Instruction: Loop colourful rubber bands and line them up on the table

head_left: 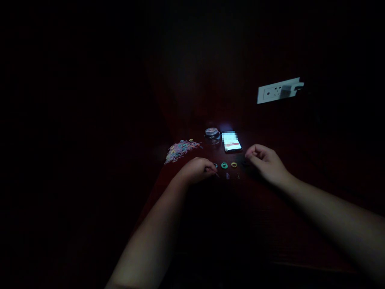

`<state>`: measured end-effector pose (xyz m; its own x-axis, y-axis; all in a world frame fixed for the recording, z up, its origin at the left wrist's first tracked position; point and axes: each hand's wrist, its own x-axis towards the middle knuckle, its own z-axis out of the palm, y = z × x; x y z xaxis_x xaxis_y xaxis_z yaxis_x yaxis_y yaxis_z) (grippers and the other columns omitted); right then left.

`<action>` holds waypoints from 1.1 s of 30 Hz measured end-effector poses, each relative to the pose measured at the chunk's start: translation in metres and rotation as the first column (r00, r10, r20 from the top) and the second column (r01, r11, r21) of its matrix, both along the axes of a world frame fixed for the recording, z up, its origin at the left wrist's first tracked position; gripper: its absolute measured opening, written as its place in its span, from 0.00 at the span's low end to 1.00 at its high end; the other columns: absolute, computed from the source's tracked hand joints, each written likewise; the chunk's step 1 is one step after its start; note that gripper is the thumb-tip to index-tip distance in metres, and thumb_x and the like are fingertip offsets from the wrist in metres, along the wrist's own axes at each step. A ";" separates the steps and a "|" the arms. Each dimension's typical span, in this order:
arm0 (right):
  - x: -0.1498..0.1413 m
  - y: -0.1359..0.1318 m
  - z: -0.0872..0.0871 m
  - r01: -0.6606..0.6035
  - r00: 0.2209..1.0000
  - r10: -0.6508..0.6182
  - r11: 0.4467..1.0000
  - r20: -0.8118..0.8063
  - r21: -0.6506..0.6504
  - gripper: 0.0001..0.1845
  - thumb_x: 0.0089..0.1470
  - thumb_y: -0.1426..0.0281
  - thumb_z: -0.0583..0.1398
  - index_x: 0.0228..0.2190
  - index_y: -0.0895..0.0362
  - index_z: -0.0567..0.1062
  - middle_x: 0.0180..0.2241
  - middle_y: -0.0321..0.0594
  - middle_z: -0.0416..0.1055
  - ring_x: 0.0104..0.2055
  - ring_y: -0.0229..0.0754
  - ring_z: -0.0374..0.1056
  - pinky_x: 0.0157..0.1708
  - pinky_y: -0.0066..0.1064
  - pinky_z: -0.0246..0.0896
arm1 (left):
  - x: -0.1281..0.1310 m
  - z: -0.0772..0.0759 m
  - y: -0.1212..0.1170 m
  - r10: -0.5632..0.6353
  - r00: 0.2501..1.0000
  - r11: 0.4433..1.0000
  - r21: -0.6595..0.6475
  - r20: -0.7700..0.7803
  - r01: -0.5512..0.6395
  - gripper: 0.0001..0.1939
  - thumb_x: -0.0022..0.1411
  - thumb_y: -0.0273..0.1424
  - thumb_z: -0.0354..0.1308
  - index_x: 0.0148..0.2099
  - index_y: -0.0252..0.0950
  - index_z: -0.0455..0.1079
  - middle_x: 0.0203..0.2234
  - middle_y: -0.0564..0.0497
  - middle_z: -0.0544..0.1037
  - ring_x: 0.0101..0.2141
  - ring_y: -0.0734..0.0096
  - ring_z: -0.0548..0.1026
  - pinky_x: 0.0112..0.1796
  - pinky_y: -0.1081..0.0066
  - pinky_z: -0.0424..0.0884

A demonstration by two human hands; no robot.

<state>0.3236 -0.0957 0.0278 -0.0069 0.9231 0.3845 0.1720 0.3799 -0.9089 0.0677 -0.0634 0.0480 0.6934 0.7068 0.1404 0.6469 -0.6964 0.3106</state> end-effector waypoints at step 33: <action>-0.003 0.001 -0.003 -0.086 0.992 0.084 0.996 0.094 0.015 0.10 0.51 0.63 0.60 0.26 0.55 0.67 0.20 0.32 0.61 0.21 0.34 0.54 0.20 0.27 0.47 | 0.003 -0.003 -0.008 -0.057 0.998 0.995 -0.083 0.026 0.059 0.20 0.50 0.27 0.64 0.48 0.39 0.76 0.39 0.50 0.76 0.36 0.70 0.74 0.40 0.71 0.71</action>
